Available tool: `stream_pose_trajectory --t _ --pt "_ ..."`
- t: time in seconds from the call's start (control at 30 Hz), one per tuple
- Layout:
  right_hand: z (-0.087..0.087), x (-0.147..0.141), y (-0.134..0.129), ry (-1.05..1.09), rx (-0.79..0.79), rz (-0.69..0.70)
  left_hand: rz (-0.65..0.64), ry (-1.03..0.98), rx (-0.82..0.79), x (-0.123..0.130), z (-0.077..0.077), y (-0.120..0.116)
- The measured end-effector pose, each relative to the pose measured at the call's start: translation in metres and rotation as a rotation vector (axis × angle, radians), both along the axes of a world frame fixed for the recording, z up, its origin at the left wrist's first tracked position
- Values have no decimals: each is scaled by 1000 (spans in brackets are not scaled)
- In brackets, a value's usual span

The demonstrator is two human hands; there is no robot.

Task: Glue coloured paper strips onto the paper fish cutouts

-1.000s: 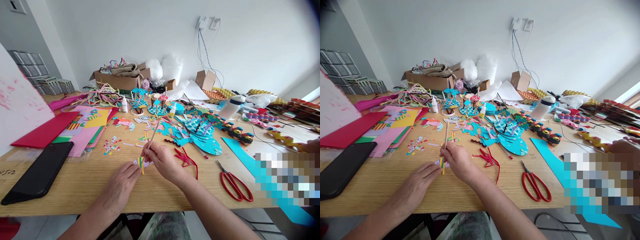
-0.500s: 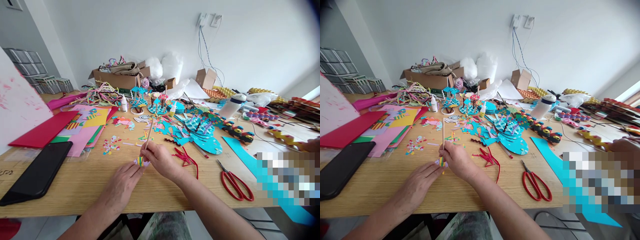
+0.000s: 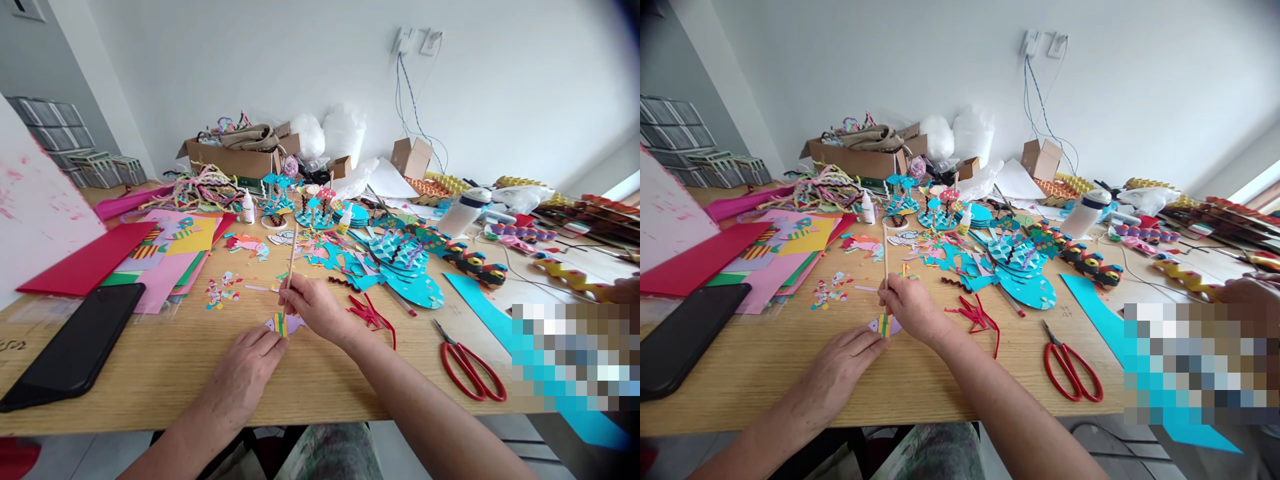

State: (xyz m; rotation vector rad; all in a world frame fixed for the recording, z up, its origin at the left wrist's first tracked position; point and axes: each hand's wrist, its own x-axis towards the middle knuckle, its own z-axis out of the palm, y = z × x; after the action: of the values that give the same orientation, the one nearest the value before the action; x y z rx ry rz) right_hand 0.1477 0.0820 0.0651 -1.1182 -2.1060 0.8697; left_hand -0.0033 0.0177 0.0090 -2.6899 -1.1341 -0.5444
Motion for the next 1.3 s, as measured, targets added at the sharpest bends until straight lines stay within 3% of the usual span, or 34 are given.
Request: stream_pose_trajectory --t 0.3,0.5,0.8,1.03,1.3 --pt "-3 1 9 56 26 -28 9 -9 -74 0 1 -1" --pt "4 3 2 37 4 -20 7 -25 -38 0 -2 -1" --pt "-5 1 11 38 11 22 4 -32 -78 -1 0 -2" --pt "1 1 8 80 18 -29 11 -9 -78 0 0 -2" --pt "-3 2 6 66 -20 24 14 6 -40 0 2 -3"
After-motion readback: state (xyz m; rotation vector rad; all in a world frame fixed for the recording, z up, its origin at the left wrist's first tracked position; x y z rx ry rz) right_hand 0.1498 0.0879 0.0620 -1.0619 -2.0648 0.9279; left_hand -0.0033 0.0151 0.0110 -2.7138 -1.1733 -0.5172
